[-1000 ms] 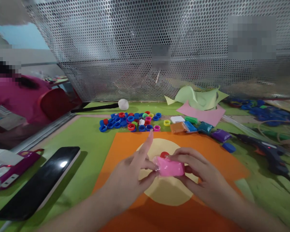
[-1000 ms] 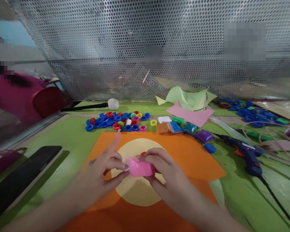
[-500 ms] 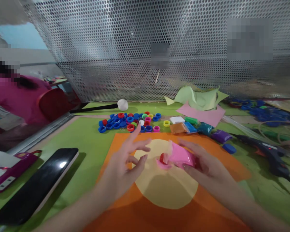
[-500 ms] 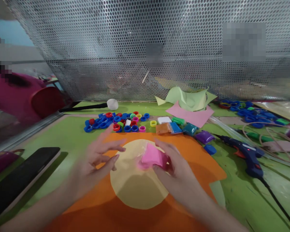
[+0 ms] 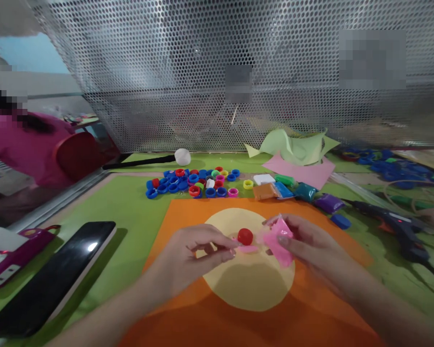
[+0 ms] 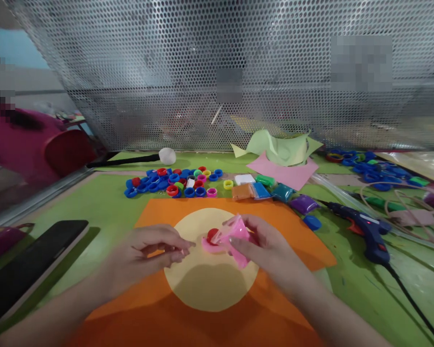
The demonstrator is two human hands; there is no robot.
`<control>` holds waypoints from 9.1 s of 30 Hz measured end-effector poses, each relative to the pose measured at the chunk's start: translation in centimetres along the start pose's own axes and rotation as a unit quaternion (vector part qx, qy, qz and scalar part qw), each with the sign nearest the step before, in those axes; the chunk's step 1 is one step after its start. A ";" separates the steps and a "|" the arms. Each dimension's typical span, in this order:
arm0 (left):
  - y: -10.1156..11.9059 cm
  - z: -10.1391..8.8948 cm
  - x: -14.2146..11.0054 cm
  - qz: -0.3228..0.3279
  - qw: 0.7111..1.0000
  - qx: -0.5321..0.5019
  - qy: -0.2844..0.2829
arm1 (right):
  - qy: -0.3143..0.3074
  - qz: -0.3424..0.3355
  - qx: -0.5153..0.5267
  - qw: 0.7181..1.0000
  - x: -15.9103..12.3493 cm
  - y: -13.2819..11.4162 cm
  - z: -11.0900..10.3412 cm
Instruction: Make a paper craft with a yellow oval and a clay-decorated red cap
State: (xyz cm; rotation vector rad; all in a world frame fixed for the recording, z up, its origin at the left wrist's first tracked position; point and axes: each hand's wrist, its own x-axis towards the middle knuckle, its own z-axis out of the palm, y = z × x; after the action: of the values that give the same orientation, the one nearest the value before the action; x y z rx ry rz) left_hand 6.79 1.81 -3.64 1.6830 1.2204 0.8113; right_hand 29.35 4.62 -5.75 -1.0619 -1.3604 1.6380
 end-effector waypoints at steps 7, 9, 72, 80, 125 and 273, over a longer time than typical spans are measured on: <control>-0.3 0.8 0.0 -0.044 0.998 -0.032 -0.011 | 0.033 -0.049 -0.038 0.998 -0.1 0.3 0.7; -0.4 1.1 0.0 -0.053 0.997 -0.048 -0.019 | 0.051 -0.047 -0.029 0.997 0.0 0.5 0.8; -0.2 1.1 0.2 -0.036 0.990 0.130 -0.034 | 0.170 -0.265 -0.587 0.746 2.3 1.3 -2.2; -0.4 1.4 -0.3 -0.016 0.991 0.134 -0.005 | -0.128 -0.239 -0.683 0.679 -0.2 -2.1 5.0; -0.3 2.3 -1.1 0.041 0.987 0.131 -0.082 | -0.055 -0.315 -0.656 0.684 -1.0 -0.2 3.5; -1.9 -0.1 1.1 -0.057 0.955 -0.271 0.109 | 0.097 -0.504 -0.589 0.624 -0.7 -2.2 3.2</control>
State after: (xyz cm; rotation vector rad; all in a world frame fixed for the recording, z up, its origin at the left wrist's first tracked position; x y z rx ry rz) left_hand 6.31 3.15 -5.32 1.0914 1.0967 1.1589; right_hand 26.76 3.13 -3.19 -0.7014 -2.2674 -0.3637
